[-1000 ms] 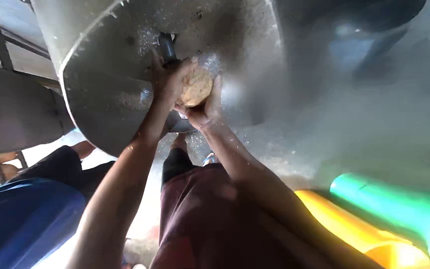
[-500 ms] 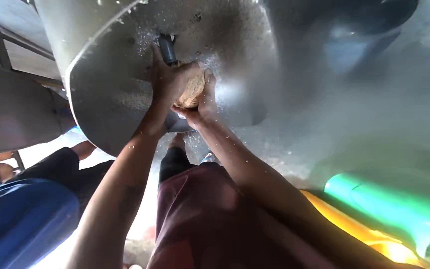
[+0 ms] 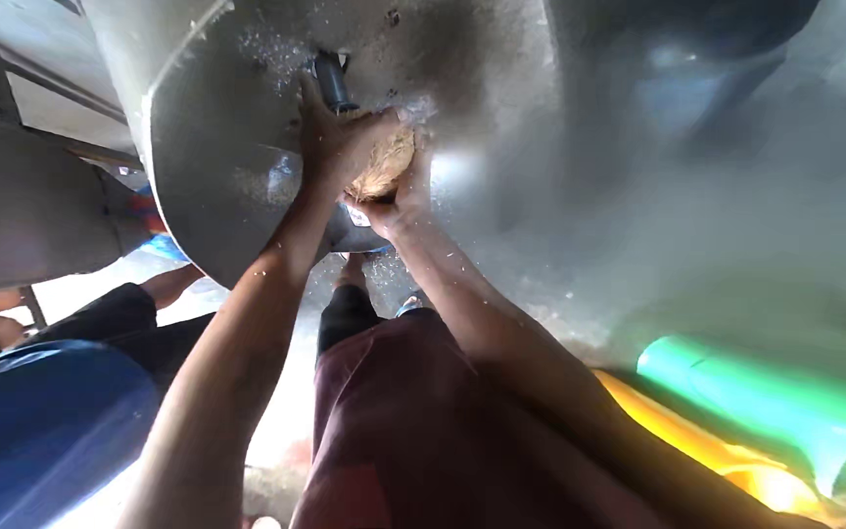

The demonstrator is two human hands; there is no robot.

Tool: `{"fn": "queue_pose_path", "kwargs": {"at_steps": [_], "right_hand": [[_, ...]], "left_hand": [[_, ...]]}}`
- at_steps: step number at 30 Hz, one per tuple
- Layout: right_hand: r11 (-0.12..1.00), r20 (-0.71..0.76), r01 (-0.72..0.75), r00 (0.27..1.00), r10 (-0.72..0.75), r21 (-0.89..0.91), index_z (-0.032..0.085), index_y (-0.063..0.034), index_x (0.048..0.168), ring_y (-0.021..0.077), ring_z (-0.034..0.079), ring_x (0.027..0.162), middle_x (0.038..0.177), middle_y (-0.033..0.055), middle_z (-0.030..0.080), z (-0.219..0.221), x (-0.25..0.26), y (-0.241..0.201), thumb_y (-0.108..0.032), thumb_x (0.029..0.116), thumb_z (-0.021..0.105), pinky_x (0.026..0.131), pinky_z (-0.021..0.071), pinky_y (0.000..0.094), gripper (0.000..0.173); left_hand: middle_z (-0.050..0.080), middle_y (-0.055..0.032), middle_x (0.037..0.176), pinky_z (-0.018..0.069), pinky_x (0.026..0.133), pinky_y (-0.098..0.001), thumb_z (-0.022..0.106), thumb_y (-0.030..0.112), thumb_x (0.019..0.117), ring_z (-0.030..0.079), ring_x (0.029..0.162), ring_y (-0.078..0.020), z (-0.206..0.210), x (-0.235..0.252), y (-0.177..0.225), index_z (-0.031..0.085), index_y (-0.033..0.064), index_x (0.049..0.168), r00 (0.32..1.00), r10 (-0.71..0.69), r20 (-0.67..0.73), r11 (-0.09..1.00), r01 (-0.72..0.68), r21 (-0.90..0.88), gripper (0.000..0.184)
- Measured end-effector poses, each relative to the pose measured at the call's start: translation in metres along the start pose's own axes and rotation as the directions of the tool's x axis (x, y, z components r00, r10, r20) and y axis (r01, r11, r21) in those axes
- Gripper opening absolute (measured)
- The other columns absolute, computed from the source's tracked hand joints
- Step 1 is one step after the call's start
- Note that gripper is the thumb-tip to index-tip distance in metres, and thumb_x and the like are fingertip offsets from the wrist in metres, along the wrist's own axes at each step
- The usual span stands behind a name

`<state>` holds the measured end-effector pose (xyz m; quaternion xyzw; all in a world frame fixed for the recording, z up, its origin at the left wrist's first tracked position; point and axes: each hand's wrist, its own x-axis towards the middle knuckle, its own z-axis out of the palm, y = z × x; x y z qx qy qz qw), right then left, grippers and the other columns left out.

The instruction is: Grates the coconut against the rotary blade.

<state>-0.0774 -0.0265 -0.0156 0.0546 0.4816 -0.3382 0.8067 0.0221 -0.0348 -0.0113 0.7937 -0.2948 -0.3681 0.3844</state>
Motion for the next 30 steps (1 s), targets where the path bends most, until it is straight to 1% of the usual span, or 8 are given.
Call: {"fn": "queue_pose_path", "kwargs": {"at_steps": [7, 11, 13, 14, 16, 19, 25, 30], "right_hand": [[1.000, 0.089, -0.008, 0.996, 0.010, -0.018, 0.047, -0.0277, 0.143, 0.0343, 0.063, 0.111, 0.130, 0.0143, 0.060, -0.007, 0.004, 0.002, -0.079, 0.0915, 0.041, 0.084, 0.0551, 0.0599, 0.073], [0.998, 0.151, 0.020, 0.988, -0.029, 0.059, 0.046, -0.0237, 0.143, 0.0369, 0.063, 0.109, 0.129, 0.0174, 0.060, -0.009, 0.005, 0.003, -0.080, 0.0930, 0.032, 0.081, 0.0556, 0.0598, 0.077], [1.000, 0.103, 0.023, 0.994, -0.025, 0.017, 0.048, -0.0242, 0.142, 0.0363, 0.064, 0.106, 0.127, 0.0171, 0.060, -0.011, 0.000, 0.004, -0.077, 0.0939, 0.037, 0.080, 0.0560, 0.0582, 0.072], [0.999, 0.095, 0.035, 0.995, -0.034, -0.018, 0.048, -0.0249, 0.142, 0.0355, 0.064, 0.107, 0.128, 0.0160, 0.061, -0.008, 0.000, 0.002, -0.075, 0.0939, 0.039, 0.080, 0.0557, 0.0578, 0.070], [0.989, 0.089, 0.106, 0.991, -0.097, -0.098, 0.050, -0.0248, 0.137, 0.0310, 0.064, 0.103, 0.122, 0.0129, 0.062, -0.004, 0.003, 0.002, -0.071, 0.0952, 0.043, 0.078, 0.0558, 0.0539, 0.062], [0.989, 0.054, 0.101, 0.994, -0.096, -0.105, 0.049, -0.0257, 0.138, 0.0305, 0.063, 0.105, 0.123, 0.0126, 0.061, -0.005, 0.005, 0.005, -0.071, 0.0952, 0.044, 0.080, 0.0557, 0.0550, 0.062], [0.995, 0.169, 0.098, 0.981, -0.096, -0.008, 0.050, -0.0245, 0.138, 0.0310, 0.066, 0.102, 0.120, 0.0131, 0.063, -0.015, 0.006, 0.009, -0.072, 0.0960, 0.043, 0.077, 0.0581, 0.0543, 0.064], [0.996, 0.233, 0.058, 0.970, -0.073, 0.071, 0.051, -0.0205, 0.135, 0.0312, 0.065, 0.097, 0.117, 0.0154, 0.063, -0.011, 0.007, 0.008, -0.080, 0.0924, 0.033, 0.072, 0.0568, 0.0519, 0.075]], "left_hand": [[0.054, -0.0177, 0.144, 0.0521, 0.104, -0.0444, 0.089, 0.048, 0.0661, 0.059, 0.125, -0.0235, 0.002, 0.007, -0.010, 0.011, 0.0110, 0.164, 1.000, -0.014, 0.020, 0.995, 0.016, -0.095, 0.131], [0.058, -0.0163, 0.137, 0.0557, 0.099, -0.0434, 0.085, 0.038, 0.0773, 0.062, 0.120, -0.0221, 0.000, 0.013, -0.018, 0.015, 0.0092, 0.162, 0.997, 0.044, 0.066, 0.951, -0.021, -0.309, 0.113], [0.062, -0.0151, 0.130, 0.0572, 0.097, -0.0433, 0.083, 0.040, 0.0798, 0.065, 0.115, -0.0215, -0.001, 0.000, -0.016, 0.029, 0.0053, 0.155, 0.998, 0.039, 0.056, 0.966, -0.024, -0.259, 0.098], [0.059, -0.0172, 0.135, 0.0555, 0.100, -0.0430, 0.085, 0.043, 0.0764, 0.063, 0.120, -0.0227, -0.003, -0.004, -0.009, 0.029, 0.0035, 0.155, 0.998, 0.060, 0.005, 0.985, -0.058, -0.162, 0.104], [0.035, -0.0265, 0.157, 0.0455, 0.112, -0.0456, 0.091, 0.051, 0.0667, 0.047, 0.139, -0.0310, -0.005, -0.008, 0.004, 0.005, 0.0028, 0.162, 0.994, 0.105, -0.015, 0.994, -0.105, 0.024, 0.137], [0.031, -0.0246, 0.161, 0.0416, 0.114, -0.0476, 0.090, 0.054, 0.0604, 0.041, 0.144, -0.0316, -0.001, -0.007, 0.003, 0.006, 0.0079, 0.164, 0.998, 0.058, -0.013, 0.994, -0.057, 0.096, 0.141], [0.043, -0.0174, 0.156, 0.0452, 0.112, -0.0418, 0.089, 0.051, 0.0637, 0.049, 0.138, -0.0228, 0.003, -0.002, -0.009, 0.012, 0.0103, 0.164, 0.996, 0.080, -0.030, 0.997, -0.080, 0.000, 0.133], [0.060, -0.0157, 0.131, 0.0572, 0.097, -0.0416, 0.081, 0.040, 0.0785, 0.064, 0.114, -0.0206, 0.005, 0.005, -0.028, 0.023, 0.0024, 0.158, 0.992, 0.122, 0.012, 0.916, -0.108, -0.386, 0.105]]}}
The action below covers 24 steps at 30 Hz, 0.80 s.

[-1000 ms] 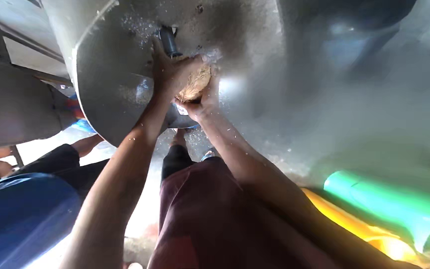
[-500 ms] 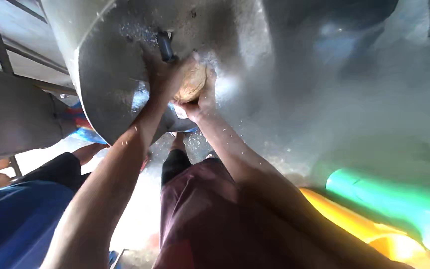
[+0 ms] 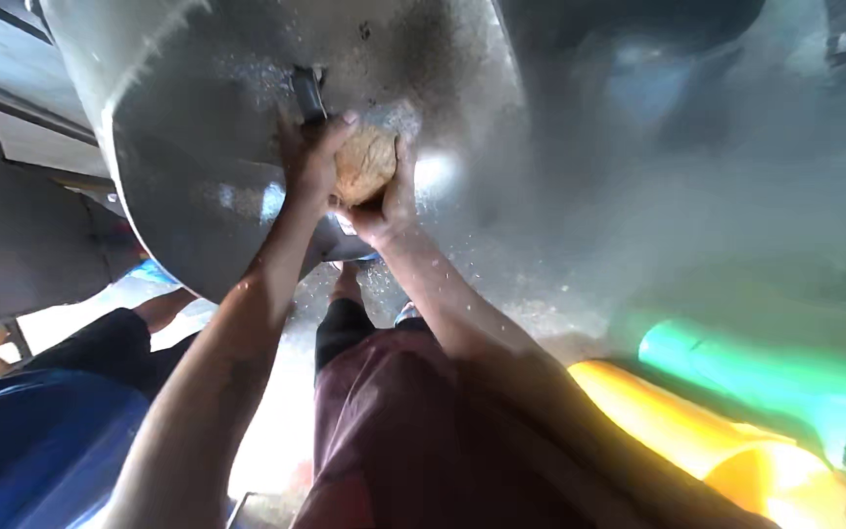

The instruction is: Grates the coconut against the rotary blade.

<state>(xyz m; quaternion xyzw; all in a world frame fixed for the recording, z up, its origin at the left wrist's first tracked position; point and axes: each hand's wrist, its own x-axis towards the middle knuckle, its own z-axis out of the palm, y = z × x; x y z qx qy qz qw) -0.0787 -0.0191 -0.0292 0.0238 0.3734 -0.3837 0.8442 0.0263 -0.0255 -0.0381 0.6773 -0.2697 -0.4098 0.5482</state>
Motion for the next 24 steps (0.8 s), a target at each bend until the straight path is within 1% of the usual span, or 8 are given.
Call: {"fn": "queue_pose_path", "kwargs": {"at_steps": [2, 4, 5, 9, 14, 19, 22, 24], "right_hand": [[0.999, -0.060, 0.006, 0.998, -0.008, -0.037, 0.050, -0.0222, 0.134, 0.0294, 0.062, 0.098, 0.117, 0.0133, 0.061, 0.005, -0.003, -0.002, -0.078, 0.0927, 0.035, 0.073, 0.0550, 0.0513, 0.071], [0.998, -0.086, 0.023, 0.996, -0.029, -0.061, 0.052, -0.0222, 0.132, 0.0286, 0.063, 0.104, 0.118, 0.0115, 0.061, 0.014, -0.002, -0.003, -0.074, 0.0932, 0.042, 0.081, 0.0551, 0.0537, 0.065], [0.997, -0.102, 0.021, 0.994, -0.029, -0.076, 0.051, -0.0226, 0.132, 0.0277, 0.063, 0.104, 0.118, 0.0107, 0.061, 0.016, -0.001, -0.002, -0.074, 0.0936, 0.041, 0.081, 0.0550, 0.0531, 0.065], [0.993, -0.154, -0.003, 0.988, -0.015, -0.119, 0.050, -0.0251, 0.134, 0.0270, 0.062, 0.103, 0.120, 0.0101, 0.060, 0.013, -0.002, -0.001, -0.074, 0.0952, 0.037, 0.077, 0.0545, 0.0510, 0.064], [0.986, -0.260, -0.064, 0.965, 0.023, -0.153, 0.046, -0.0241, 0.143, 0.0305, 0.061, 0.111, 0.130, 0.0128, 0.058, 0.021, -0.004, -0.004, -0.076, 0.0924, 0.045, 0.084, 0.0551, 0.0538, 0.072], [0.979, -0.280, -0.050, 0.960, -0.007, -0.198, 0.049, -0.0216, 0.139, 0.0313, 0.063, 0.110, 0.127, 0.0129, 0.060, 0.020, -0.002, -0.002, -0.075, 0.0897, 0.052, 0.084, 0.0562, 0.0564, 0.073], [0.993, -0.015, -0.063, 0.998, 0.062, -0.101, 0.044, -0.0269, 0.147, 0.0338, 0.060, 0.120, 0.137, 0.0133, 0.057, -0.020, 0.016, 0.000, -0.076, 0.0855, 0.059, 0.091, 0.0531, 0.0625, 0.080], [0.998, 0.104, -0.044, 0.993, 0.049, -0.048, 0.046, -0.0264, 0.145, 0.0332, 0.061, 0.117, 0.134, 0.0136, 0.058, -0.026, 0.018, -0.001, -0.080, 0.0878, 0.049, 0.088, 0.0542, 0.0601, 0.079]], "left_hand": [[0.061, -0.0168, 0.132, 0.0556, 0.100, -0.0429, 0.082, 0.046, 0.0775, 0.063, 0.118, -0.0221, 0.005, -0.011, 0.018, 0.031, 0.0021, 0.154, 0.998, -0.039, -0.048, 0.973, 0.049, 0.227, 0.102], [0.030, -0.0261, 0.160, 0.0384, 0.117, -0.0476, 0.089, 0.049, 0.0686, 0.039, 0.145, -0.0318, 0.009, -0.016, 0.044, 0.005, 0.0043, 0.163, 0.999, -0.006, -0.048, 0.895, 0.027, 0.445, 0.134], [0.022, -0.0290, 0.163, 0.0368, 0.118, -0.0494, 0.091, 0.055, 0.0623, 0.035, 0.148, -0.0356, 0.010, -0.014, 0.045, 0.001, 0.0036, 0.163, 0.998, -0.001, -0.067, 0.862, 0.035, 0.507, 0.144], [0.030, -0.0264, 0.160, 0.0427, 0.112, -0.0486, 0.091, 0.056, 0.0604, 0.042, 0.142, -0.0337, 0.011, -0.011, 0.040, 0.005, 0.0082, 0.164, 0.994, -0.070, -0.085, 0.852, 0.103, 0.513, 0.143], [0.037, -0.0229, 0.157, 0.0417, 0.114, -0.0449, 0.090, 0.054, 0.0635, 0.044, 0.142, -0.0289, 0.008, -0.005, 0.032, 0.010, 0.0063, 0.163, 0.994, -0.078, -0.080, 0.901, 0.105, 0.420, 0.136], [0.050, -0.0196, 0.147, 0.0486, 0.107, -0.0464, 0.089, 0.053, 0.0645, 0.054, 0.131, -0.0266, 0.005, -0.001, 0.025, 0.012, 0.0094, 0.163, 0.991, -0.115, -0.068, 0.937, 0.130, 0.323, 0.133], [0.055, -0.0167, 0.143, 0.0511, 0.104, -0.0473, 0.088, 0.056, 0.0625, 0.058, 0.127, -0.0246, 0.004, 0.000, 0.018, 0.015, 0.0113, 0.163, 0.989, -0.123, -0.084, 0.941, 0.143, 0.306, 0.132], [0.058, -0.0149, 0.138, 0.0541, 0.101, -0.0442, 0.088, 0.051, 0.0671, 0.061, 0.122, -0.0212, 0.002, 0.003, 0.011, 0.016, 0.0100, 0.163, 0.994, -0.096, -0.052, 0.976, 0.105, 0.191, 0.126]]}}
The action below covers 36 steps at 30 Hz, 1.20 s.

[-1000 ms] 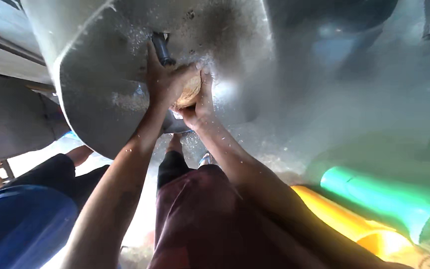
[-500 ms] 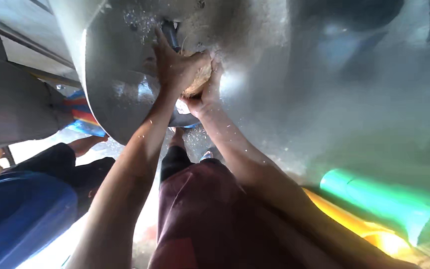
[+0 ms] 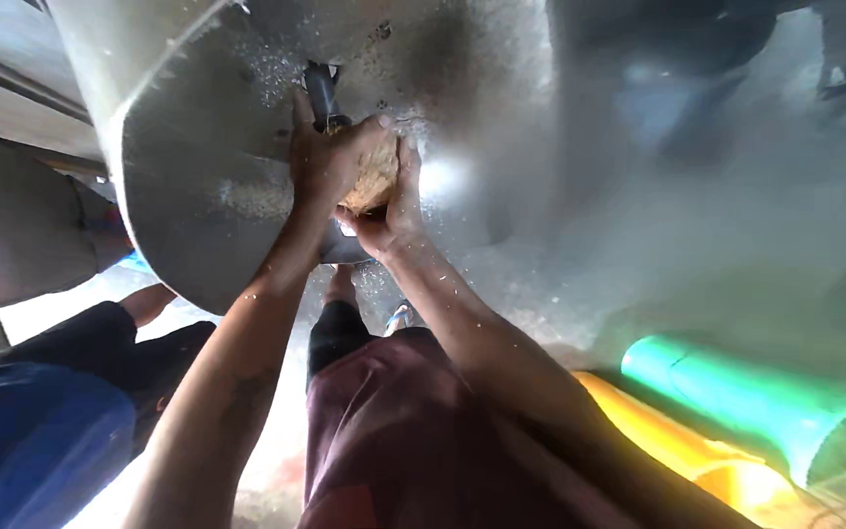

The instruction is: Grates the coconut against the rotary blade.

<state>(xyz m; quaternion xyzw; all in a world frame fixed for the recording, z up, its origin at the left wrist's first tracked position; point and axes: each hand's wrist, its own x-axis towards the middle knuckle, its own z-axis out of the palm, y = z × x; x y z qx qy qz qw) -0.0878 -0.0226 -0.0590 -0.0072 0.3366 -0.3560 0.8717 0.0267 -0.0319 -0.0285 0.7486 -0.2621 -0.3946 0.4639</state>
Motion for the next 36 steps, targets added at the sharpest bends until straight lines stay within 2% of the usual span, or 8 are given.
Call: {"fn": "queue_pose_path", "kwargs": {"at_steps": [2, 4, 8, 22, 28, 30, 33, 36], "right_hand": [[1.000, -0.132, 0.023, 0.991, -0.025, -0.017, 0.051, -0.0228, 0.136, 0.0312, 0.065, 0.102, 0.120, 0.0137, 0.063, 0.028, -0.013, -0.003, -0.082, 0.0912, 0.032, 0.077, 0.0567, 0.0537, 0.076], [0.999, -0.162, 0.025, 0.986, -0.029, -0.026, 0.050, -0.0213, 0.138, 0.0342, 0.063, 0.106, 0.124, 0.0160, 0.061, 0.034, -0.016, -0.004, -0.076, 0.0952, 0.035, 0.079, 0.0562, 0.0566, 0.071], [0.996, -0.221, 0.067, 0.972, -0.079, -0.061, 0.051, -0.0245, 0.135, 0.0285, 0.062, 0.107, 0.122, 0.0104, 0.061, 0.040, -0.012, -0.002, -0.073, 0.0962, 0.037, 0.082, 0.0544, 0.0542, 0.063], [0.998, -0.251, 0.033, 0.967, -0.045, -0.052, 0.050, -0.0227, 0.139, 0.0303, 0.064, 0.106, 0.124, 0.0123, 0.061, 0.030, -0.014, 0.005, -0.075, 0.0940, 0.043, 0.081, 0.0573, 0.0548, 0.069], [0.998, -0.110, 0.050, 0.993, -0.047, 0.027, 0.052, -0.0203, 0.133, 0.0310, 0.065, 0.097, 0.116, 0.0144, 0.063, 0.023, -0.011, 0.002, -0.078, 0.0942, 0.032, 0.073, 0.0570, 0.0522, 0.072], [0.999, -0.177, 0.033, 0.984, -0.032, 0.003, 0.050, -0.0221, 0.136, 0.0325, 0.063, 0.102, 0.121, 0.0149, 0.061, 0.027, -0.011, 0.001, -0.076, 0.0943, 0.036, 0.076, 0.0556, 0.0548, 0.069], [0.997, -0.251, 0.058, 0.965, -0.071, -0.060, 0.050, -0.0236, 0.135, 0.0283, 0.063, 0.102, 0.118, 0.0108, 0.062, 0.038, -0.010, 0.002, -0.072, 0.0949, 0.043, 0.078, 0.0561, 0.0528, 0.063], [0.995, -0.201, 0.062, 0.977, -0.076, -0.073, 0.050, -0.0235, 0.136, 0.0277, 0.063, 0.102, 0.118, 0.0110, 0.061, 0.028, -0.014, 0.002, -0.072, 0.0957, 0.041, 0.078, 0.0563, 0.0510, 0.064]], "left_hand": [[0.062, -0.0144, 0.129, 0.0562, 0.098, -0.0425, 0.079, 0.039, 0.0819, 0.064, 0.115, -0.0204, -0.002, -0.003, -0.007, 0.028, 0.0049, 0.156, 0.996, 0.063, 0.062, 0.974, -0.047, -0.224, 0.097], [0.067, -0.0137, 0.118, 0.0589, 0.091, -0.0444, 0.071, 0.038, 0.0888, 0.068, 0.106, -0.0212, -0.001, -0.011, -0.005, 0.045, 0.0039, 0.143, 0.998, 0.054, 0.026, 0.960, -0.045, -0.276, 0.069], [0.020, -0.0244, 0.166, 0.0322, 0.121, -0.0398, 0.092, 0.046, 0.0656, 0.030, 0.151, -0.0276, 0.000, -0.021, 0.028, -0.001, 0.0028, 0.163, 0.987, 0.152, -0.054, 0.971, -0.139, 0.193, 0.141], [0.045, -0.0179, 0.153, 0.0440, 0.112, -0.0447, 0.087, 0.056, 0.0650, 0.049, 0.138, -0.0247, 0.001, -0.008, 0.009, 0.017, 0.0100, 0.163, 0.999, 0.053, -0.004, 0.970, -0.051, 0.237, 0.129], [0.059, -0.0166, 0.132, 0.0568, 0.097, -0.0411, 0.080, 0.035, 0.0812, 0.064, 0.115, -0.0207, 0.002, -0.004, -0.009, 0.020, 0.0020, 0.158, 0.994, 0.107, 0.002, 0.974, -0.104, -0.203, 0.103], [0.053, -0.0185, 0.142, 0.0529, 0.104, -0.0411, 0.082, 0.040, 0.0797, 0.058, 0.127, -0.0222, 0.000, -0.012, 0.000, 0.018, 0.0016, 0.159, 0.996, 0.087, -0.034, 0.994, -0.089, -0.065, 0.109], [0.015, -0.0239, 0.167, 0.0294, 0.123, -0.0442, 0.092, 0.051, 0.0637, 0.025, 0.153, -0.0306, 0.000, -0.021, 0.029, 0.000, 0.0041, 0.163, 0.991, 0.133, -0.034, 0.937, -0.114, 0.331, 0.144], [0.023, -0.0241, 0.165, 0.0348, 0.120, -0.0434, 0.093, 0.051, 0.0615, 0.033, 0.150, -0.0303, 0.005, -0.020, 0.028, 0.007, 0.0038, 0.163, 0.992, 0.123, 0.001, 0.919, -0.114, 0.378, 0.141]]}}
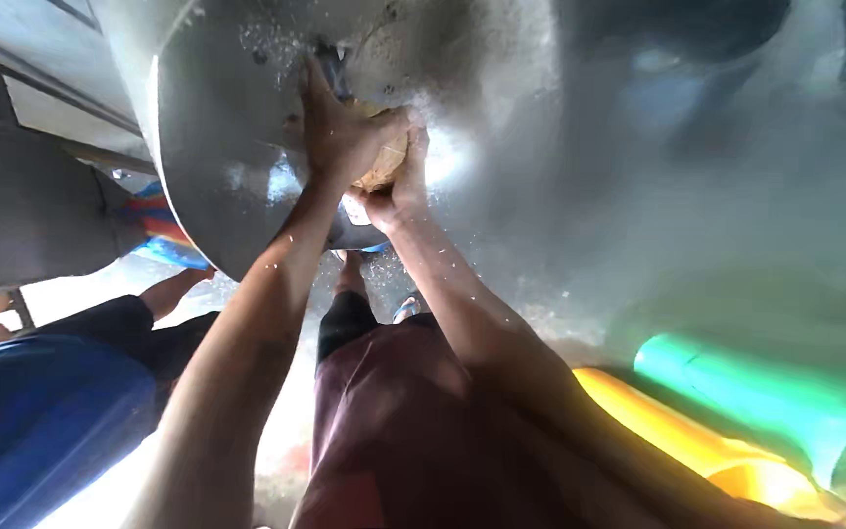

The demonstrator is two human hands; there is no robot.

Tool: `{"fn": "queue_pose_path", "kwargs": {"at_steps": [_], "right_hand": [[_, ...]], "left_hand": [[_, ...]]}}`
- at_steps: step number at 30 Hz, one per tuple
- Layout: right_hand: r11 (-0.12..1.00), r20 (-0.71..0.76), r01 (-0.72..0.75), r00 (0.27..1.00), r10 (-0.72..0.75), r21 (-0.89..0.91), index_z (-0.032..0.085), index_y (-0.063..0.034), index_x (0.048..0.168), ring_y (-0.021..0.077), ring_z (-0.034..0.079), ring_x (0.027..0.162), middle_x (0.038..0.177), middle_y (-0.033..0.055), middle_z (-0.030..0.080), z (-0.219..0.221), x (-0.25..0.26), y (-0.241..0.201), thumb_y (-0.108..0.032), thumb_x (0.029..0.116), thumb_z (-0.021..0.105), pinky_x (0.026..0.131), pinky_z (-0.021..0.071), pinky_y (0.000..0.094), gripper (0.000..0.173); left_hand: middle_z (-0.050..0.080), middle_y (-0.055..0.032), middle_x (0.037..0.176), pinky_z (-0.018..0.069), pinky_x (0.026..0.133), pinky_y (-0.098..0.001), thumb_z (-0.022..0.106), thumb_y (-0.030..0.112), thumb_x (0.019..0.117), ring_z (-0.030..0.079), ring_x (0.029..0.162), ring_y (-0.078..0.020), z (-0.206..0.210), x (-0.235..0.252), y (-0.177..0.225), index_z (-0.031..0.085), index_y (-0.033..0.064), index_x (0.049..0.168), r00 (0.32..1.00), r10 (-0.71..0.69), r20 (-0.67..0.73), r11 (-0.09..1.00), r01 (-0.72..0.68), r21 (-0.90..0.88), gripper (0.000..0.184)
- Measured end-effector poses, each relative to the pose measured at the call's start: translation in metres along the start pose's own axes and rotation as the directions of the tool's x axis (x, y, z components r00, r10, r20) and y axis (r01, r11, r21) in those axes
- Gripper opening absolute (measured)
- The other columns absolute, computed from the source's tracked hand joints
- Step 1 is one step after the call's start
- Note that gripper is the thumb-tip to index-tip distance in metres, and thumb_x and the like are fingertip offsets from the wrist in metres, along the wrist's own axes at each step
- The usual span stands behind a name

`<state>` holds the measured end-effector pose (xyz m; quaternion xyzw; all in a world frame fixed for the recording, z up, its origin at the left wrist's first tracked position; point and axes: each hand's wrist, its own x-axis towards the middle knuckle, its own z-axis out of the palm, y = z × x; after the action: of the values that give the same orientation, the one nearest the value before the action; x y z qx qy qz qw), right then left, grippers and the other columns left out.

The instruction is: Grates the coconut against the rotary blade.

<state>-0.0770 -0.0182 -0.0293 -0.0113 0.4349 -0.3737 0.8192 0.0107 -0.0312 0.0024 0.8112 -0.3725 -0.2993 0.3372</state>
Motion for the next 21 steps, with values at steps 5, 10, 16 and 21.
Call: {"fn": "queue_pose_path", "kwargs": {"at_steps": [5, 10, 16, 21], "right_hand": [[0.996, 0.080, -0.009, 0.997, 0.001, 0.089, 0.047, -0.0275, 0.141, 0.0316, 0.062, 0.113, 0.129, 0.0115, 0.059, -0.008, 0.002, 0.004, -0.078, 0.0945, 0.034, 0.083, 0.0562, 0.0573, 0.070], [1.000, 0.052, -0.021, 0.998, 0.022, -0.016, 0.042, -0.0272, 0.145, 0.0332, 0.060, 0.117, 0.133, 0.0128, 0.056, -0.006, 0.002, 0.001, -0.069, 0.0987, 0.040, 0.089, 0.0539, 0.0586, 0.062], [0.980, -0.079, -0.090, 0.994, 0.077, -0.179, 0.045, -0.0252, 0.145, 0.0316, 0.061, 0.116, 0.134, 0.0129, 0.057, 0.003, -0.001, -0.008, -0.069, 0.0956, 0.048, 0.091, 0.0554, 0.0529, 0.067], [0.955, -0.181, -0.120, 0.981, 0.072, -0.271, 0.049, -0.0211, 0.141, 0.0305, 0.061, 0.116, 0.132, 0.0123, 0.058, 0.010, -0.004, -0.013, -0.070, 0.0922, 0.054, 0.089, 0.0562, 0.0518, 0.070]], "left_hand": [[0.029, -0.0211, 0.163, 0.0395, 0.116, -0.0446, 0.092, 0.052, 0.0631, 0.039, 0.146, -0.0282, -0.002, 0.007, -0.006, 0.007, 0.0081, 0.164, 0.998, -0.052, 0.026, 0.997, 0.054, -0.050, 0.139], [0.038, -0.0208, 0.158, 0.0398, 0.116, -0.0419, 0.090, 0.050, 0.0666, 0.044, 0.143, -0.0258, 0.001, 0.012, -0.016, 0.011, 0.0039, 0.163, 0.997, -0.059, 0.048, 0.983, 0.066, -0.169, 0.133], [0.053, -0.0196, 0.144, 0.0490, 0.108, -0.0429, 0.089, 0.049, 0.0695, 0.056, 0.130, -0.0245, 0.006, 0.018, -0.032, 0.014, 0.0057, 0.162, 0.994, -0.088, 0.070, 0.928, 0.108, -0.356, 0.126], [0.059, -0.0169, 0.135, 0.0537, 0.102, -0.0429, 0.086, 0.045, 0.0731, 0.063, 0.119, -0.0220, 0.008, 0.017, -0.038, 0.012, 0.0066, 0.162, 0.988, -0.116, 0.105, 0.858, 0.153, -0.491, 0.122]]}}
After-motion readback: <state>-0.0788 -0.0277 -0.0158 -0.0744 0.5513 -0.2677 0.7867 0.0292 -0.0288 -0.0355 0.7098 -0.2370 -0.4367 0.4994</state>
